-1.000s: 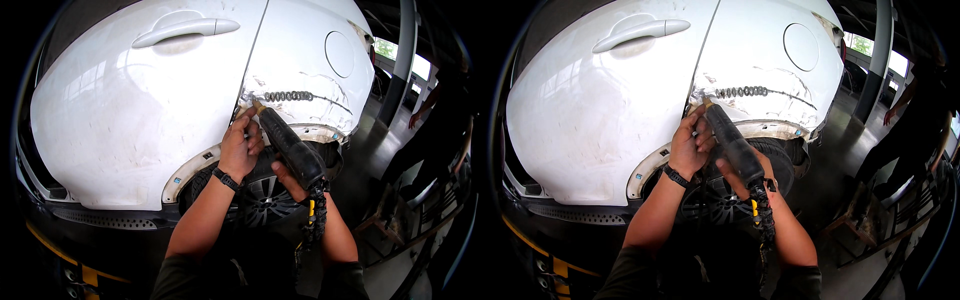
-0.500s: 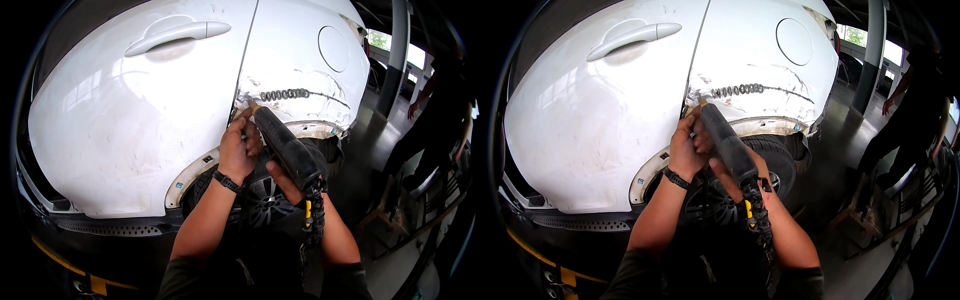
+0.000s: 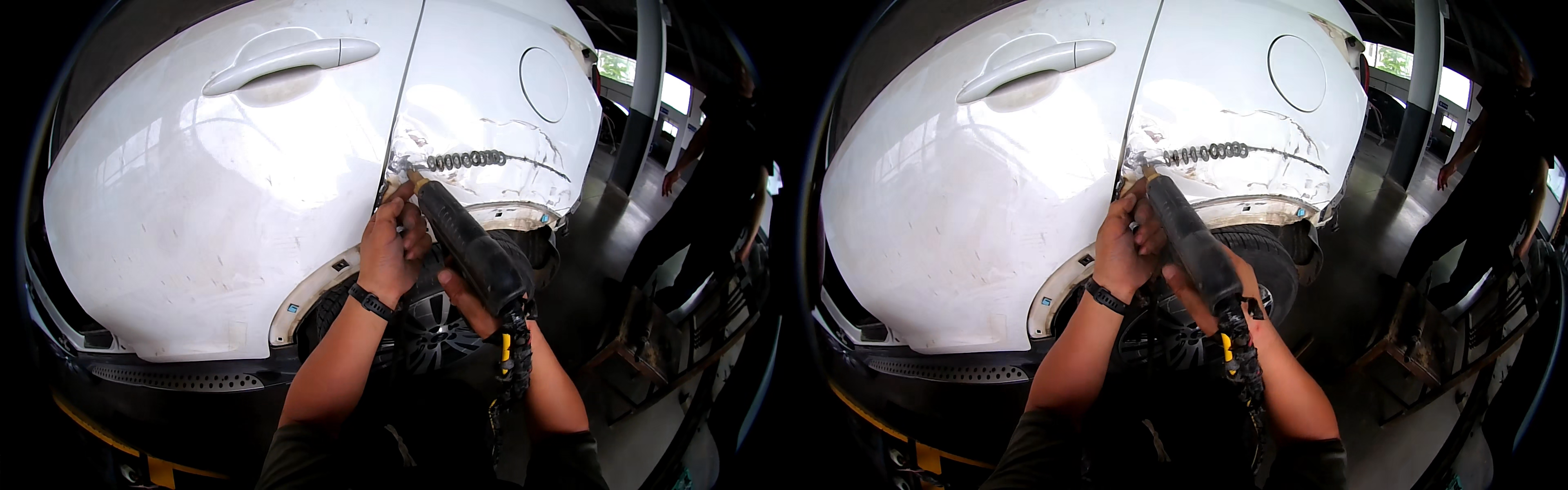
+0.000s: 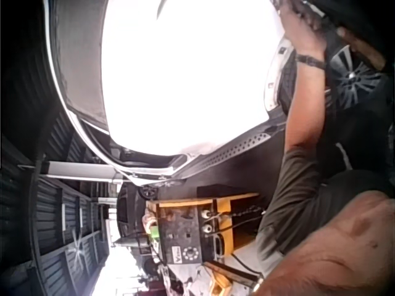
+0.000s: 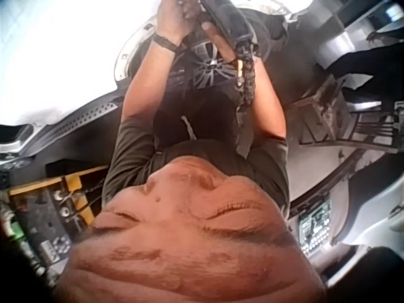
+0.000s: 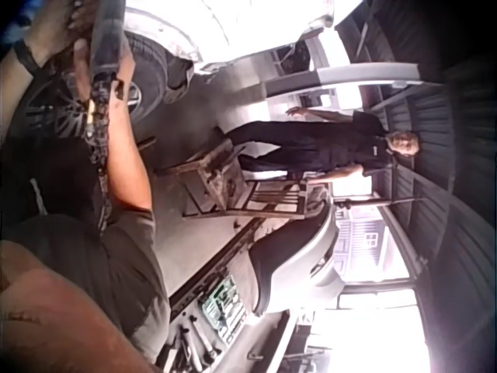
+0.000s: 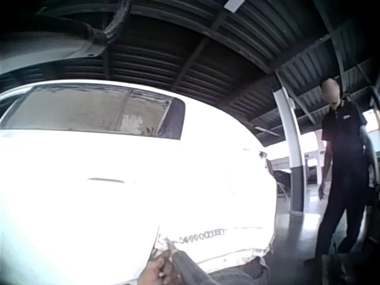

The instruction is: The person welds metal studs onto a damaged car door panel using a stud welder. They place each stud individually onto the metal and then use the welding gun to fuse them to the surface.

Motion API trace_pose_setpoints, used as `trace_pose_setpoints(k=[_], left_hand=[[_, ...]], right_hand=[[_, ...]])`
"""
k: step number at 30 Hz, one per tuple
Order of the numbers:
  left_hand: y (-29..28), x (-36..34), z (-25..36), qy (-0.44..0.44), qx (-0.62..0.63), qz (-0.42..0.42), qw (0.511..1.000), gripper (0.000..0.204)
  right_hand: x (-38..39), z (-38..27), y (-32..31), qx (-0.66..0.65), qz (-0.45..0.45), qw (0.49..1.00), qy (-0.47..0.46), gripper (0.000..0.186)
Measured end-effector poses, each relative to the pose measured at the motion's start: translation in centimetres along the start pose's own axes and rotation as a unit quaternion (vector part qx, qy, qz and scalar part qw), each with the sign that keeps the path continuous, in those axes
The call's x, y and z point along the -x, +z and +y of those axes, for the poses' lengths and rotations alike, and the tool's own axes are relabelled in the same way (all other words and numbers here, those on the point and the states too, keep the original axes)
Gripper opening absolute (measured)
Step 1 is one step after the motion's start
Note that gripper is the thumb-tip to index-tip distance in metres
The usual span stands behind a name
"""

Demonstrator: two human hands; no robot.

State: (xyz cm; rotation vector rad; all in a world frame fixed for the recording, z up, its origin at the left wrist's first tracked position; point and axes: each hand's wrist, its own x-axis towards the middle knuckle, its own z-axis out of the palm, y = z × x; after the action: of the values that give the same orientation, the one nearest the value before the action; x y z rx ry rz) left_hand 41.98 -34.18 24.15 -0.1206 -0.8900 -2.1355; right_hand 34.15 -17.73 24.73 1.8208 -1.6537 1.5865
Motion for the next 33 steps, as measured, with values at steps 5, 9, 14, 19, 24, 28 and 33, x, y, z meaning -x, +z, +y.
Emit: trace_pose_setpoints(k=[5, 9, 14, 19, 24, 28, 33], left_hand=[[-0.3, -0.1, 0.0, -0.001, -0.013, -0.025, 1.000, 0.043], [0.0, -0.1, -0.3, 0.004, -0.024, -0.033, 0.999, 0.036], [0.5, 0.0, -0.1, 0.001, -0.028, -0.007, 1.000, 0.037], [0.4, -0.4, -0.2, -0.003, -0.027, -0.013, 1.000, 0.037], [-0.2, -0.4, 0.0, -0.003, -0.034, -0.026, 0.999, 0.044], [0.0, -0.3, -0.1, -0.016, -0.030, -0.007, 0.999, 0.043], [0.4, -0.3, 0.0, 0.002, -0.027, 0.011, 1.000, 0.038]], right_hand=[[0.6, 0.2, 0.2, -0.056, -0.034, 0.992, 0.109, 0.030], [0.6, 0.4, 0.2, -0.072, -0.032, 0.990, 0.117, 0.030], [0.6, 0.8, 0.1, -0.060, -0.043, 0.992, 0.099, 0.034], [0.6, 0.5, -0.1, -0.061, -0.032, 0.991, 0.113, 0.034], [0.4, 0.0, -0.2, -0.061, -0.037, 0.992, 0.105, 0.035], [0.3, 0.1, -0.3, -0.053, -0.027, 0.994, 0.087, 0.034], [0.2, -0.1, -0.5, -0.036, -0.028, 0.994, 0.104, 0.037]])
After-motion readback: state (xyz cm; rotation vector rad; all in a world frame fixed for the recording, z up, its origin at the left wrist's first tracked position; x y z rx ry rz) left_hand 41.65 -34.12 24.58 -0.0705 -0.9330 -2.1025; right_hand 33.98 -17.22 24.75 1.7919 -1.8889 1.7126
